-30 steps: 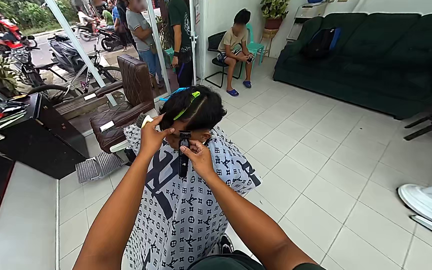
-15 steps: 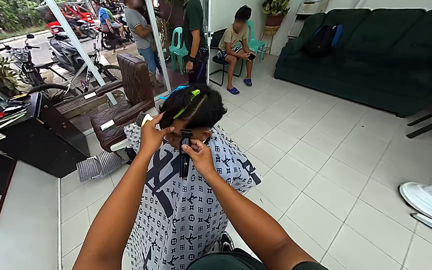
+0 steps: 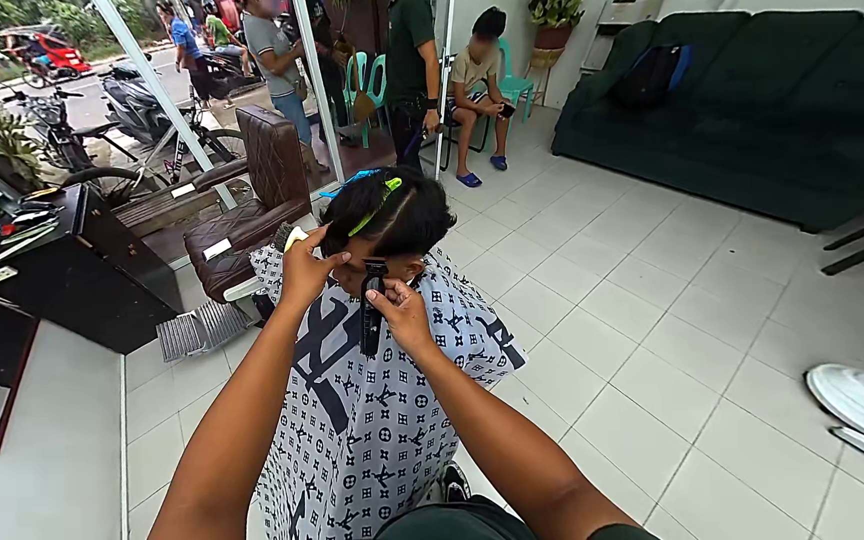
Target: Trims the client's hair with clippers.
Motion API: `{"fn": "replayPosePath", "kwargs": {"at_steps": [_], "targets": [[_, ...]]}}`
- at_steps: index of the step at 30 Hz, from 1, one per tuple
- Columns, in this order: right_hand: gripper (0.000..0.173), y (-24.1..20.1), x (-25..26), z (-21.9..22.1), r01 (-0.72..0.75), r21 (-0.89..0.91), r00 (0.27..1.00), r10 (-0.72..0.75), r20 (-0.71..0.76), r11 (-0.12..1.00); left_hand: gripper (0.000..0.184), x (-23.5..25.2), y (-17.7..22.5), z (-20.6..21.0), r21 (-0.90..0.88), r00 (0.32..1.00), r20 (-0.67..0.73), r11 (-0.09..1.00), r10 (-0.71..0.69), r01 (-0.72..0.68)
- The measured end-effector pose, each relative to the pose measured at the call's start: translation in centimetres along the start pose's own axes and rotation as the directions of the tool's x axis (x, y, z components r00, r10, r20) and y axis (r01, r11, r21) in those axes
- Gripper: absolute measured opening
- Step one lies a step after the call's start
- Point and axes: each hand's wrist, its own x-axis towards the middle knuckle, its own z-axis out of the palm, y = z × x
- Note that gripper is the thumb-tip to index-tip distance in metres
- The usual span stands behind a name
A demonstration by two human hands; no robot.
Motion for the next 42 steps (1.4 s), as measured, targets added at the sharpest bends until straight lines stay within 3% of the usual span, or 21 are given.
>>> {"fn": "replayPosePath", "kwargs": {"at_steps": [17,34,42], "targets": [[0.027,-0.2,0.2,0.2,-0.009,-0.004,1.0,0.009,-0.022,1.0,0.053,0.0,0.1,0.0,0.001,1.0,0.005,1.0,-0.024,0.024],[0.014,-0.1,-0.5,-0.2,-0.038,0.051,0.999,0.038,-0.006,0.998,0.051,0.0,0.2,-0.1,-0.008,1.0,0.008,1.0,-0.011,0.011],[0.025,-0.7,-0.1,0.0,-0.007,-0.007,1.0,0.007,0.002,1.0,0.051,-0.1,0.5,-0.1,0.003,1.0,0.0,1.0,0.016,-0.016]]}}
